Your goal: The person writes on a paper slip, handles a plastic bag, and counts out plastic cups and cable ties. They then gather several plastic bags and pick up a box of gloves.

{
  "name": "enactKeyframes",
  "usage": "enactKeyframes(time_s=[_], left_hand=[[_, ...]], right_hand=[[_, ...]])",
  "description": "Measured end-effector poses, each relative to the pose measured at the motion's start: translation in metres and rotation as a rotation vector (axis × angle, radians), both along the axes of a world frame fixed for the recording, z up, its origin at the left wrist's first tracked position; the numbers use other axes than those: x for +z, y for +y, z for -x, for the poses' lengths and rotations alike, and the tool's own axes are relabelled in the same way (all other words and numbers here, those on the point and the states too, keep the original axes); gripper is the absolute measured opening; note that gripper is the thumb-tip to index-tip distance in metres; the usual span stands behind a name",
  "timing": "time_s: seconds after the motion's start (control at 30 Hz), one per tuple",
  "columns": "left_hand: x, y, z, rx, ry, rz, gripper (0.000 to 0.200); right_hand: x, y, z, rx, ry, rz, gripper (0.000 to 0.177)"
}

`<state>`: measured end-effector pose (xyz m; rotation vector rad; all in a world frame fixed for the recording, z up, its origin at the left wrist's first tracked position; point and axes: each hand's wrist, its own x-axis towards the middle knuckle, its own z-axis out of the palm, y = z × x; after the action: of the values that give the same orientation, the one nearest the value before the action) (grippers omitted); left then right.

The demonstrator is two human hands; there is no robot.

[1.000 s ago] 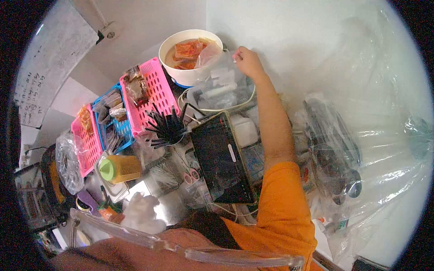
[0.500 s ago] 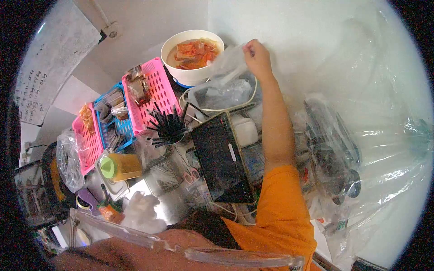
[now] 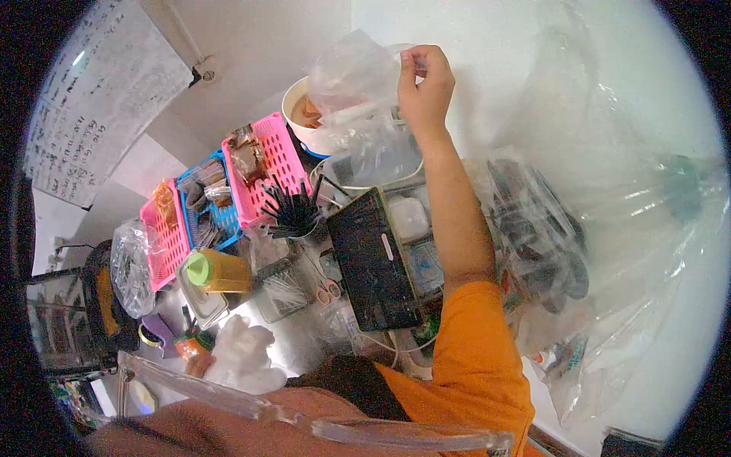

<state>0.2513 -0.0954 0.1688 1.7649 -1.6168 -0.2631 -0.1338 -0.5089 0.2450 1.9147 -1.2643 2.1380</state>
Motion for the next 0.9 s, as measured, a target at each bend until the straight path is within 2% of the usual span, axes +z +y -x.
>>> enactKeyframes(time_s=[0.13,0.17,0.23,0.3,0.37,0.43,0.53,0.6,0.63,0.67,0.7,0.73,0.77,0.9], left_hand=[[0.016,0.011,0.018,0.116,0.014,0.062,0.017],[0.02,0.01,0.023,0.087,0.018,0.157,0.015],[0.032,0.002,0.036,0.033,0.008,0.309,0.012],[0.05,-0.005,0.049,-0.031,-0.015,0.417,0.011],[0.062,0.0,0.061,-0.085,-0.03,0.466,0.011],[0.07,0.008,0.07,-0.123,-0.038,0.476,0.011],[0.075,0.033,0.07,-0.135,-0.049,0.45,0.011],[0.076,0.049,0.069,-0.107,-0.055,0.421,0.011],[0.075,0.057,0.067,-0.091,-0.059,0.408,0.011],[0.073,0.063,0.067,-0.077,-0.053,0.397,0.011],[0.072,0.072,0.064,-0.05,-0.055,0.382,0.011],[0.07,0.078,0.063,-0.026,-0.051,0.372,0.011],[0.069,0.086,0.06,0.005,-0.053,0.358,0.011],[0.063,0.115,0.056,0.131,-0.047,0.305,0.01]], right_hand=[[0.035,0.044,-0.029,0.29,-0.211,0.142,0.008],[0.046,0.064,-0.039,0.371,-0.24,0.164,0.007],[0.066,0.12,-0.059,0.537,-0.133,-0.025,0.009],[0.087,0.168,-0.08,0.618,0.236,0.131,0.009],[0.091,0.219,-0.103,0.955,0.365,0.011,0.01],[0.088,0.254,-0.12,1.268,0.431,0.078,0.016],[0.1,0.264,-0.101,1.556,0.334,-0.214,0.02],[0.076,0.215,-0.074,1.511,-0.082,-0.564,0.02],[0.058,0.174,-0.053,0.879,0.279,-0.645,0.02],[0.036,0.143,-0.023,0.466,0.642,-0.732,0.026],[0.011,0.127,0.001,0.096,0.972,-0.83,0.025],[-0.041,0.095,0.032,-0.063,1.058,-0.973,0.023],[-0.065,0.075,0.051,-0.078,1.205,-1.142,0.024],[-0.186,0.002,0.086,0.002,1.261,-1.303,0.03]])
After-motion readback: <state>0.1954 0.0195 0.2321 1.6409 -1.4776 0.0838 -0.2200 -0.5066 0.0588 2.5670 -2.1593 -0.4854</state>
